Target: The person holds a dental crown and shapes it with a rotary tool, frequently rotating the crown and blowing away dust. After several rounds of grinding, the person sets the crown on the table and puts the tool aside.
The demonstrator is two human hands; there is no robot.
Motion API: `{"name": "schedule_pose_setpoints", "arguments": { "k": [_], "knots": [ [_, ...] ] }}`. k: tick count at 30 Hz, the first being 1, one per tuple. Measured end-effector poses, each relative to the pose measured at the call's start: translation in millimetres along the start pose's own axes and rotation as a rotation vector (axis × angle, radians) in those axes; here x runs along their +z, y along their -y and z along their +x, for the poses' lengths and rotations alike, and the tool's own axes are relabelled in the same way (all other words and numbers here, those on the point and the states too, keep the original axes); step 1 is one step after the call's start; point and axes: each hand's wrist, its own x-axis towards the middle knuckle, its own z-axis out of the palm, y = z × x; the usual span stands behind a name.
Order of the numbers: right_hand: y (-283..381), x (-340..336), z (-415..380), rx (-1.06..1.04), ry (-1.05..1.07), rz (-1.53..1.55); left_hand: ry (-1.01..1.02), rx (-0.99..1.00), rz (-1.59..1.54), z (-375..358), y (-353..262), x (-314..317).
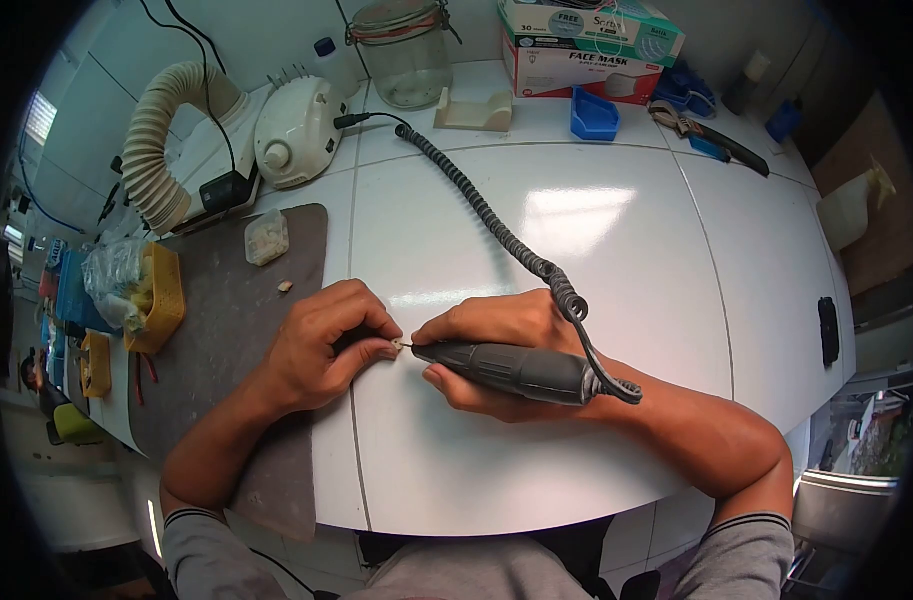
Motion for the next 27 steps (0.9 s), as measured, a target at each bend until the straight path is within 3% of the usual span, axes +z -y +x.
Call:
{"name": "schedule_pose_setpoints", "arguments": {
  "k": [27],
  "knots": [
    [2.0,0.6,-1.0,0.009,0.000,0.011,0.001,0.008,0.006,-1.9,2.0,2.2]
  ]
}}
